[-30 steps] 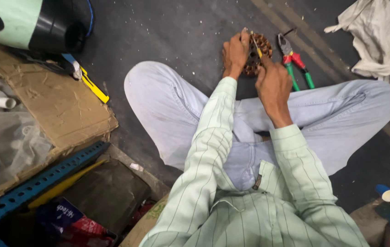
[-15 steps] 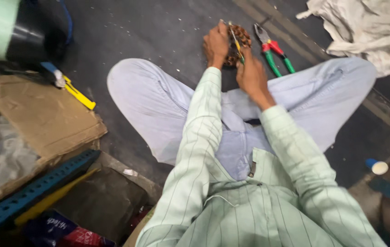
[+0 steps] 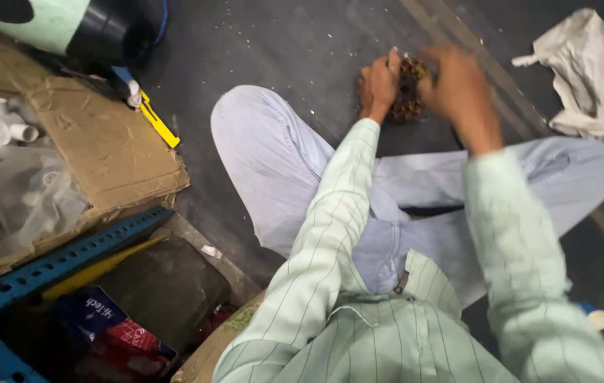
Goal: The person sits on the workshop floor with a motor stator in their lap. They use a screwdriver and pliers to work on the copper windings, turn the stator over, pull and reposition wire ends by hand, and hold the stator up to view it from different sides.
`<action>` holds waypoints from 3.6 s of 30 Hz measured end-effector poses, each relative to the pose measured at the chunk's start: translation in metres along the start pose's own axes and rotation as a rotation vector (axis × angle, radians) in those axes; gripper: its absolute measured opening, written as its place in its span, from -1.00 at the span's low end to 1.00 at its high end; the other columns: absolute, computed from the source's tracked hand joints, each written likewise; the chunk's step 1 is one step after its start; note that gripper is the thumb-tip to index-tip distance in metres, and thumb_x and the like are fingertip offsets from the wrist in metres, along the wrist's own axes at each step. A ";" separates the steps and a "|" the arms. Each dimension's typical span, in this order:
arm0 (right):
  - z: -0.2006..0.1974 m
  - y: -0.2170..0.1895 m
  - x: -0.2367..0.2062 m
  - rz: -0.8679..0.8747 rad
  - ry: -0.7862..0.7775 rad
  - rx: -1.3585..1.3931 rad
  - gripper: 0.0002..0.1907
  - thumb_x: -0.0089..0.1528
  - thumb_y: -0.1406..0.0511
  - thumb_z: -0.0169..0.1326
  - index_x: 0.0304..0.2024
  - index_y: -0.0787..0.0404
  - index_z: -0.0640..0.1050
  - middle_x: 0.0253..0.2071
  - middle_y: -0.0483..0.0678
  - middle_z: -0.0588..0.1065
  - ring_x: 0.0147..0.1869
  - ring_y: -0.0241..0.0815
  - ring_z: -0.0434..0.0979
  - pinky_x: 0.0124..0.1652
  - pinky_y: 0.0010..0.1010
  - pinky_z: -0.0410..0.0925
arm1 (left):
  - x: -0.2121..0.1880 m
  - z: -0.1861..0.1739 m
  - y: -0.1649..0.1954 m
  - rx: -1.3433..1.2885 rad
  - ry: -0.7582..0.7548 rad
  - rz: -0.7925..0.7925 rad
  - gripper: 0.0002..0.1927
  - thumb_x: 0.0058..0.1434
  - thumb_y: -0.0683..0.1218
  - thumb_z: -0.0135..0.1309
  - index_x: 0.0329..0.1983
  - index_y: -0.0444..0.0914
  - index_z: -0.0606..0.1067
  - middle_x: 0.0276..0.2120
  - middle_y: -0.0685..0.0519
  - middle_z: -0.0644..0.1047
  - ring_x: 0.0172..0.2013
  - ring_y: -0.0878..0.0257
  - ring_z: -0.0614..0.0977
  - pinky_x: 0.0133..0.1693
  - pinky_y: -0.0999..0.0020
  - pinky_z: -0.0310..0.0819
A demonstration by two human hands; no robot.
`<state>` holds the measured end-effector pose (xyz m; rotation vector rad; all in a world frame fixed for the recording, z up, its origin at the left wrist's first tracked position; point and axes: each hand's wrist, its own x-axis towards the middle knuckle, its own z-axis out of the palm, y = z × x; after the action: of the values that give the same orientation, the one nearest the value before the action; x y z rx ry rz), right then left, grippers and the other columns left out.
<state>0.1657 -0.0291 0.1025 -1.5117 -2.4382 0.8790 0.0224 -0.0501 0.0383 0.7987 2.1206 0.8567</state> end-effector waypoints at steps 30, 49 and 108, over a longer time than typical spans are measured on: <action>0.089 0.052 -0.097 0.343 0.334 0.961 -0.24 0.19 0.59 -0.05 0.42 0.16 0.14 0.25 0.07 0.46 -0.12 -0.16 0.69 -0.36 -0.45 0.51 | 0.005 -0.008 0.010 0.082 -0.029 0.236 -0.52 0.28 0.32 -0.08 -0.22 -0.08 0.65 -0.25 -0.20 0.65 -0.13 -0.31 0.60 -0.09 -0.12 0.47; 0.016 -0.004 -0.153 0.303 0.426 0.622 -0.66 0.26 0.41 0.17 0.10 0.30 0.59 -0.16 0.04 0.62 -0.43 -0.30 0.65 -0.44 -0.50 0.45 | 0.005 0.007 -0.015 -0.058 -0.019 0.711 -0.77 0.22 -0.02 0.10 -0.43 -0.27 0.55 -0.59 -0.15 0.51 -0.50 -0.14 0.54 -0.40 0.03 0.38; -0.024 -0.046 -0.150 0.195 0.379 0.273 -0.67 0.24 0.44 0.14 0.08 0.27 0.51 -0.25 0.18 0.56 -0.25 0.15 0.60 -0.24 -0.17 0.40 | 0.015 0.010 -0.027 0.267 0.065 0.140 -0.57 0.18 0.22 0.03 -0.35 -0.17 0.69 -0.33 -0.18 0.67 -0.22 -0.26 0.66 -0.10 -0.06 0.52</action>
<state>0.2123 -0.1624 0.1743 -1.6522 -1.8518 0.8260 0.0144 -0.0513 0.0063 1.0805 2.2888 0.6856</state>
